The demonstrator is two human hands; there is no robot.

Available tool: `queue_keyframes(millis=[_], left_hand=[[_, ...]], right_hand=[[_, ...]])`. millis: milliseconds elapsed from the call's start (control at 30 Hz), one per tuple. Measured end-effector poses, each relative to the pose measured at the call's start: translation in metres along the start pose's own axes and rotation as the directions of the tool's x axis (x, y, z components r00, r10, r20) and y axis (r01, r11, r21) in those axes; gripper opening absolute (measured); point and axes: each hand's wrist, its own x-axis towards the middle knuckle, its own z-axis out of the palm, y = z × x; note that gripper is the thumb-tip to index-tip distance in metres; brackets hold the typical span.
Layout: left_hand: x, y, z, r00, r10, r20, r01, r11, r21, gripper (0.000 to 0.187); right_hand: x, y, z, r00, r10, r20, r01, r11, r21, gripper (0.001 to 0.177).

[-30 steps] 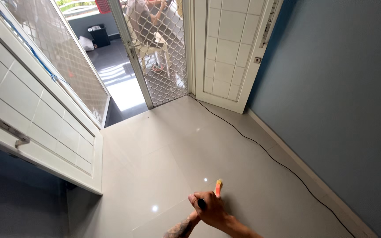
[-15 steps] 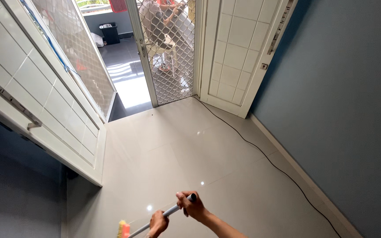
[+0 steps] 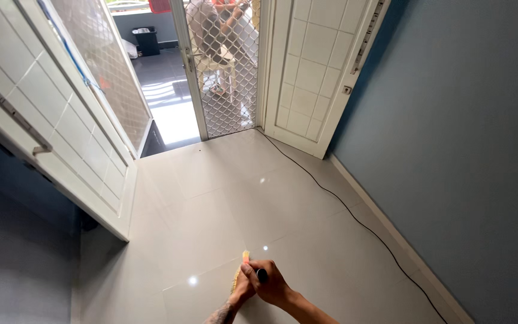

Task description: The person sweeps the tiled floor of a hallway using a broom, pushing the broom head across the surface to collect dust and debris and moving it toward a wall.

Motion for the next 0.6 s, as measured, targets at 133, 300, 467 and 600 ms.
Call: queue_keyframes(millis=[133, 300, 467, 600], left_hand=[[-0.023, -0.002, -0.033, 1.000, 0.005, 0.020, -0.009, 0.976, 0.217, 0.022], [-0.049, -0.037, -0.081, 0.991, -0.107, -0.084, 0.134, 0.866, 0.481, 0.020], [-0.083, -0.073, -0.096, 0.965, -0.098, -0.244, 0.223, 0.796, 0.562, 0.017], [-0.088, -0.078, -0.065, 0.967, -0.150, -0.205, 0.244, 0.773, 0.586, 0.021]], right_hand=[[-0.013, -0.015, 0.015, 0.999, -0.048, -0.016, 0.049, 0.991, 0.121, 0.054], [-0.008, 0.000, 0.040, 1.000, -0.030, -0.005, 0.030, 0.944, 0.330, 0.049], [-0.016, 0.031, 0.080, 0.968, 0.192, 0.162, -0.243, 0.878, 0.413, 0.042], [-0.029, 0.035, 0.066, 0.955, 0.257, 0.147, -0.292, 0.899, 0.327, 0.044]])
